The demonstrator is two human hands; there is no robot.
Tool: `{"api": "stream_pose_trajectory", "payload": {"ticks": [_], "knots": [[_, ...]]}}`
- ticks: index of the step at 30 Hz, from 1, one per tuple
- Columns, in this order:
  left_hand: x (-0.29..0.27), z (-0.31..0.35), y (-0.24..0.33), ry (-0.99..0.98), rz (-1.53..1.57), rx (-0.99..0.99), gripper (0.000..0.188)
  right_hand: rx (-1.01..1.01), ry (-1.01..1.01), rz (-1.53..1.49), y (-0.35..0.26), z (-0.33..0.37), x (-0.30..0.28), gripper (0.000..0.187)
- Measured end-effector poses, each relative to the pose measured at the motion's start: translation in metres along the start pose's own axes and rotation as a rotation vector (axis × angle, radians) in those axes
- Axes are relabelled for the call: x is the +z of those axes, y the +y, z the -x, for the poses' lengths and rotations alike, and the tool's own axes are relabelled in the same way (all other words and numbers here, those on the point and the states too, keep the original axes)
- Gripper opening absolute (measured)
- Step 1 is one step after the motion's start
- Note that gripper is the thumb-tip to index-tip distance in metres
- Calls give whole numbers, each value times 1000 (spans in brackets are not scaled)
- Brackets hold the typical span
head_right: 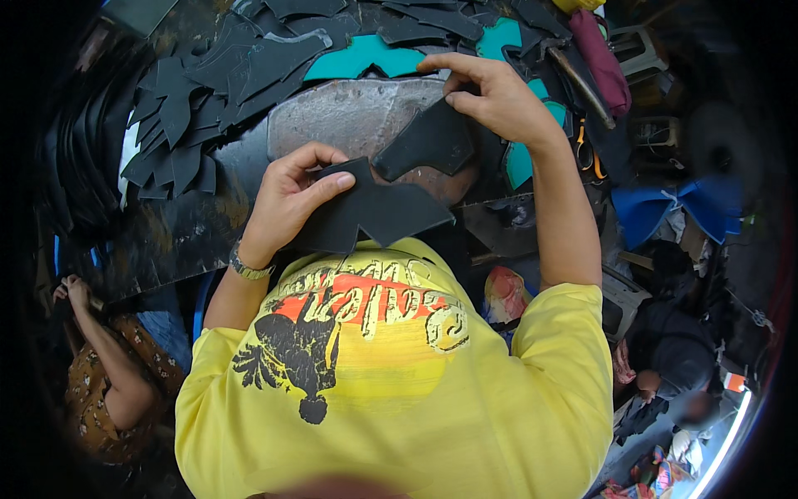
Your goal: The person repeatedly picks up black rubber pieces, places them on a curved wooden block, and uses a curved metal tool to press and shape the edges. They inspect each piece, reposition it, and continue shaping until satisfied, then set it aside.
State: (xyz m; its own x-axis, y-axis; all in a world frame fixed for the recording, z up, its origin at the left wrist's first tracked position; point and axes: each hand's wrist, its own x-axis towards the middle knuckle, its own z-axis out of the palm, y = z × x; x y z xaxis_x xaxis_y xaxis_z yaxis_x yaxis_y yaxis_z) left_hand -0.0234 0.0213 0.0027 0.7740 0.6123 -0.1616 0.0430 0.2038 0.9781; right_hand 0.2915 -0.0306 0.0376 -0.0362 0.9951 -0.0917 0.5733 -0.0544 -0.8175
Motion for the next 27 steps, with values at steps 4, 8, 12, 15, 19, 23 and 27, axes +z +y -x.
{"api": "stream_pose_trajectory", "payload": {"ticks": [4, 8, 12, 15, 19, 23, 27], "knots": [[4, 3, -4, 40, -77, -11, 19, -111, 342, 318, 1, 6, 23, 48], [6, 16, -8, 129, -61, 33, 18, -222, 419, 350, -18, 34, 30, 39], [7, 31, -10, 113, -120, 73, 17, -93, 170, 76, -27, 72, 48, 39], [10, 34, -11, 110, -121, 93, 17, -114, 169, -37, -21, 76, 67, 49], [14, 31, -11, 130, -146, 90, 17, -77, 210, -103, -23, 74, 80, 52], [21, 25, -13, 189, -95, 80, 19, 49, 171, -381, -42, 83, 74, 58], [31, 13, -17, 232, -82, 133, 21, 37, 169, -292, -50, 85, 74, 60]]}}
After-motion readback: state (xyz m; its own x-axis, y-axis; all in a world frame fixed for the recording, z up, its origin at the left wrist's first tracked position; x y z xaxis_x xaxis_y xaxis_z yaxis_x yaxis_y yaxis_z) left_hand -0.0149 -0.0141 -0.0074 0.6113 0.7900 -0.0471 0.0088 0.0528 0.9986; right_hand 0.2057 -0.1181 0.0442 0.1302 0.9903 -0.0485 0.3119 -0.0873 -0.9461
